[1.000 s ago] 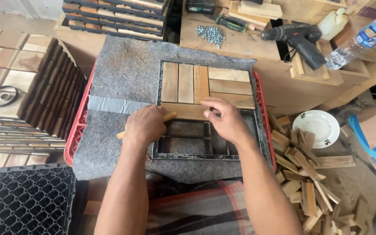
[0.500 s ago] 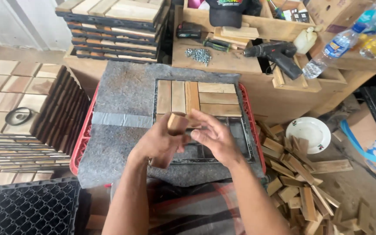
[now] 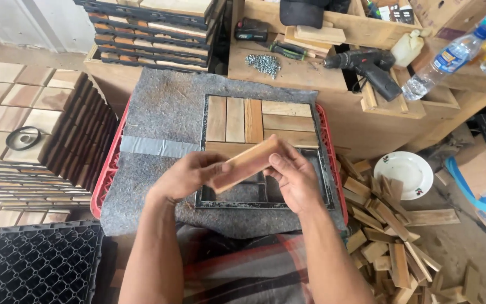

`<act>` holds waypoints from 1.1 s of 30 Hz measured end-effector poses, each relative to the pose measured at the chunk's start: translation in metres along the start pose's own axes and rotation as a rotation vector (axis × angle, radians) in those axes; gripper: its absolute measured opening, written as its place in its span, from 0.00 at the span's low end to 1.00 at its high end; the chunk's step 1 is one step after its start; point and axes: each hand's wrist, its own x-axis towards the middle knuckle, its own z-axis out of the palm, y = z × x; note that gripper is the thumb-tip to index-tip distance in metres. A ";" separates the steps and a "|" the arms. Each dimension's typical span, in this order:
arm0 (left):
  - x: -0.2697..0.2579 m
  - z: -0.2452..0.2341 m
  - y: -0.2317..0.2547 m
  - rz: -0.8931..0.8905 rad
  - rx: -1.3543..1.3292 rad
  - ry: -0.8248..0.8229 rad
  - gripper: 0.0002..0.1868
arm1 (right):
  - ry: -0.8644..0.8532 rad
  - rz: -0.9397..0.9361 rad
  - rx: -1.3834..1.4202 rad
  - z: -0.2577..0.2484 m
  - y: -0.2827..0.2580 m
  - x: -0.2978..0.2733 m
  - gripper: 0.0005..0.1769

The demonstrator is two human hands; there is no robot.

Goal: The person arranges small rectangular wooden pieces into a black grid frame placed on a red crate. They pick up pieces from a pile on the floor and fit them into the frame slots, occasionally adjusting their position.

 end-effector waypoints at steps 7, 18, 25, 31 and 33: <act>0.018 0.023 0.005 0.078 -0.061 0.207 0.25 | -0.107 -0.131 -0.121 0.038 0.010 -0.002 0.27; 0.023 -0.007 -0.069 -0.167 0.666 0.467 0.19 | -0.341 -0.487 -1.566 0.013 0.045 -0.001 0.10; 0.033 -0.006 -0.077 -0.028 0.926 0.435 0.15 | -0.094 -0.060 -1.374 0.009 0.002 -0.004 0.21; 0.019 -0.015 -0.047 -0.008 1.033 0.326 0.11 | 0.021 0.255 -1.336 0.021 -0.023 0.005 0.25; 0.018 -0.023 -0.051 0.026 0.980 0.219 0.11 | -0.034 0.325 -1.440 0.024 -0.032 0.014 0.25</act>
